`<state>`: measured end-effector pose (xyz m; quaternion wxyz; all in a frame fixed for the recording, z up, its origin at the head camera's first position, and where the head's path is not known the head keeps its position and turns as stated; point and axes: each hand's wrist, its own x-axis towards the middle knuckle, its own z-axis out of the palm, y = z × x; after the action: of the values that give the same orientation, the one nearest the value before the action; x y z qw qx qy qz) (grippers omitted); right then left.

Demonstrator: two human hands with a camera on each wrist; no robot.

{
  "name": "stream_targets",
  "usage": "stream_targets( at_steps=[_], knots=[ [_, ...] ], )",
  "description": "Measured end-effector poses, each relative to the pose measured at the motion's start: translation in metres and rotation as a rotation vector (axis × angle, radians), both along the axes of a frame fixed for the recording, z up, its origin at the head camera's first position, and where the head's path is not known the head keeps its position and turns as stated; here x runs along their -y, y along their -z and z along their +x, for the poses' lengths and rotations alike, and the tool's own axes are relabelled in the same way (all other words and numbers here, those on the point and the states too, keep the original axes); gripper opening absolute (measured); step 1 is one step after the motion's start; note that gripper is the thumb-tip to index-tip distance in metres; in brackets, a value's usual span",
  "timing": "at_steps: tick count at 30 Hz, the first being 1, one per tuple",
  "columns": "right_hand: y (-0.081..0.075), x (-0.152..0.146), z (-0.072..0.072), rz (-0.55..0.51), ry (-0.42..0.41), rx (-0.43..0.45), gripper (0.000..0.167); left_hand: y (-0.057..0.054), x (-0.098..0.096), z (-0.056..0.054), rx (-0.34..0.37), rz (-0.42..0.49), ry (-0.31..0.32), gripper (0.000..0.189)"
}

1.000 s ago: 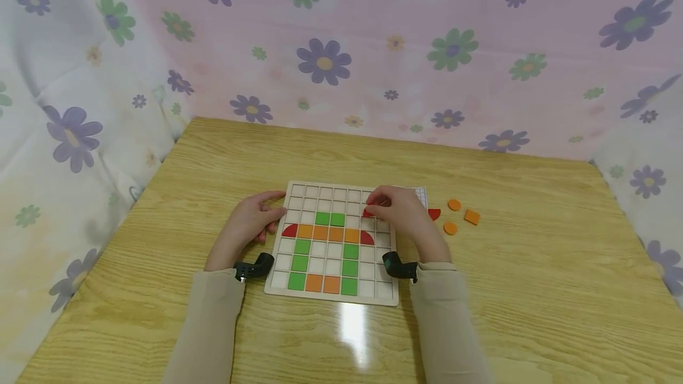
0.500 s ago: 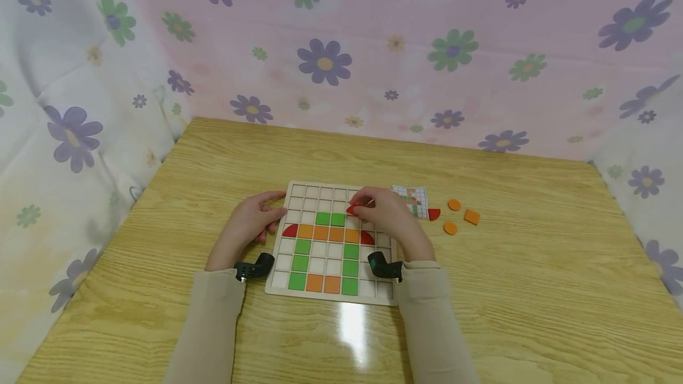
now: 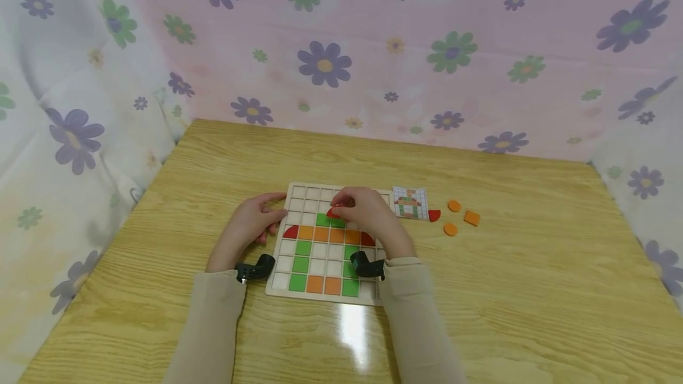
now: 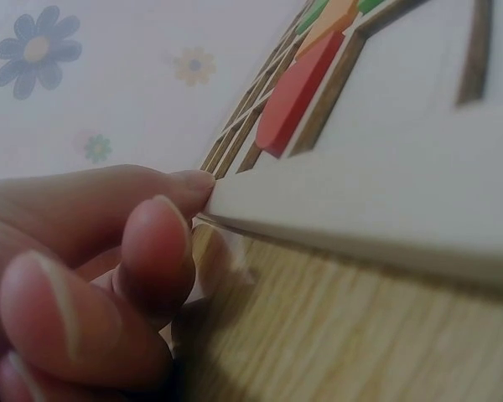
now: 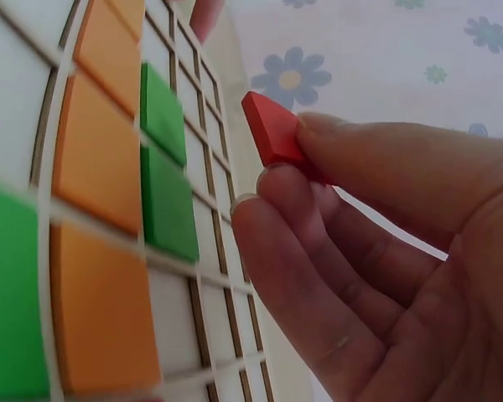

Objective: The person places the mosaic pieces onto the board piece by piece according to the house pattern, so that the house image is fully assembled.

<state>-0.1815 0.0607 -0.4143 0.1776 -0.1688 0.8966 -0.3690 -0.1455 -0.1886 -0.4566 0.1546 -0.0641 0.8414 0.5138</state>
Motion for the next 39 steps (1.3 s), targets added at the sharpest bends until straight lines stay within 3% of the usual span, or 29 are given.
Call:
stream_targets(
  at_steps=[9, 19, 29, 39],
  knots=[
    [0.002, 0.014, 0.001, -0.03, 0.009, -0.007, 0.008, 0.001, -0.005, 0.0, 0.02, 0.011, -0.019, 0.043],
    [0.01, 0.029, 0.005, 0.018, -0.042, -0.096, 0.01, 0.002, -0.004, 0.0, 0.015, 0.003, -0.016, 0.043],
    [0.014, 0.037, 0.007, 0.035, -0.072, -0.099, 0.01, 0.003, -0.001, 0.0, -0.003, -0.006, -0.005, 0.043],
    [0.014, 0.045, 0.009, 0.122, -0.051, -0.112, 0.007, 0.003, 0.001, -0.002, -0.024, 0.003, 0.01, 0.044]
  ],
)
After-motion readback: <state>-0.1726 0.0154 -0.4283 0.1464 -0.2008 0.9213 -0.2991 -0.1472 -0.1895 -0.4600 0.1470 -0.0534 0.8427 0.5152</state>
